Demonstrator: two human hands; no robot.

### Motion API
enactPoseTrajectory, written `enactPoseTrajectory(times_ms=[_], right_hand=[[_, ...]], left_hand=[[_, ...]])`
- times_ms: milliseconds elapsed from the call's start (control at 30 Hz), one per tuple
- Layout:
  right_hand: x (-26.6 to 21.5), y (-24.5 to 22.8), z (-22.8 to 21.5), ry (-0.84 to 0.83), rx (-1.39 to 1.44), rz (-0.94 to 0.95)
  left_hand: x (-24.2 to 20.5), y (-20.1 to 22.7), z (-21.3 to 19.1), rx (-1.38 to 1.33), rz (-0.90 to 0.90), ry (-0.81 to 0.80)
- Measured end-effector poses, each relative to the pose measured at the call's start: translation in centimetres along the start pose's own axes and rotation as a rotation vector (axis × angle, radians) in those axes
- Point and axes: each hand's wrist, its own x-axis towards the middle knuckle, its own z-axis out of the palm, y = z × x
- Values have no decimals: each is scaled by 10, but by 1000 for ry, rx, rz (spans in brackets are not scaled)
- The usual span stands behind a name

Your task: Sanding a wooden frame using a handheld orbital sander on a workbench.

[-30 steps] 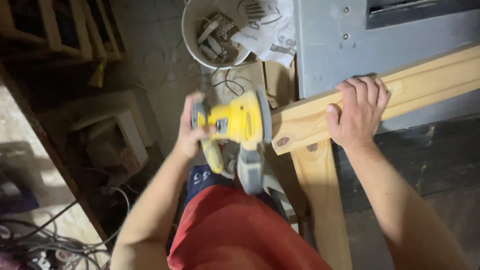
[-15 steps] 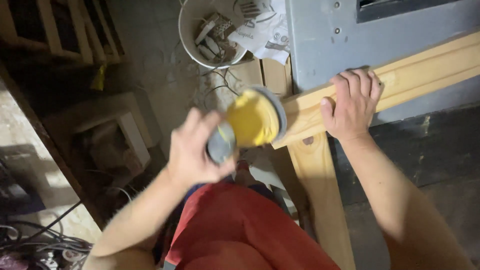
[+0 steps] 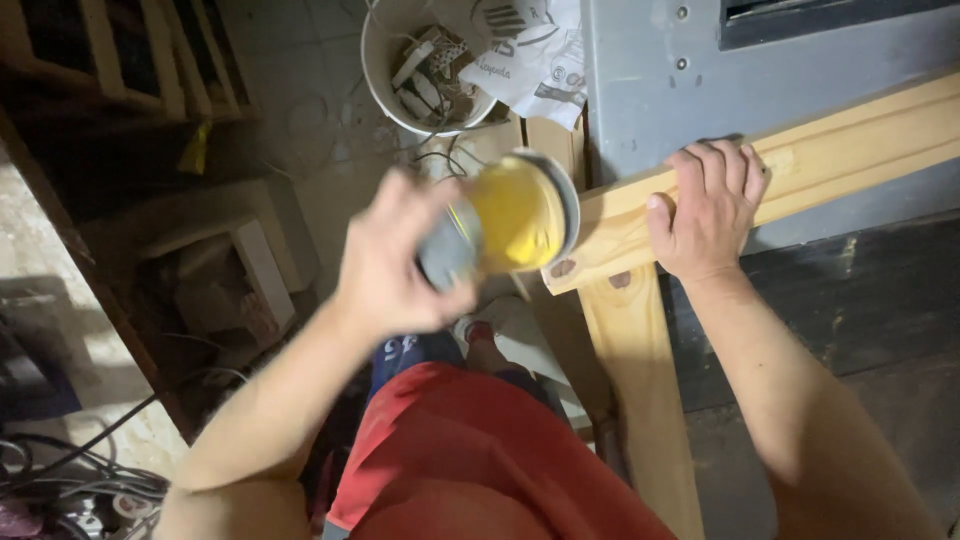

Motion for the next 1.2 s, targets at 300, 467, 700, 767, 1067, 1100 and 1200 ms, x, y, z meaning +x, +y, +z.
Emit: enactPoseTrajectory(times_ms=[300, 467, 700, 767, 1067, 1100, 1200], right_hand=[[5, -9, -8, -36, 8, 7], [10, -7, -6, -20, 3, -44], [13, -8, -9, -56, 25, -36], [10, -7, -6, -54, 20, -47], [7, -6, -3, -54, 15, -3], [8, -7, -6, -60, 22, -4], [11, -10, -9, -54, 22, 10]], left_hand=[[-104, -51, 79, -674, -436, 293], [-131, -50, 117, -968, -678, 404], [-66, -119, 108, -1092, -656, 302], [-29, -138, 88, -1092, -611, 217], [110, -171, 64, -1062, -747, -607], [113, -187, 79, -1021, -783, -626], [124, -194, 81, -976, -794, -692]])
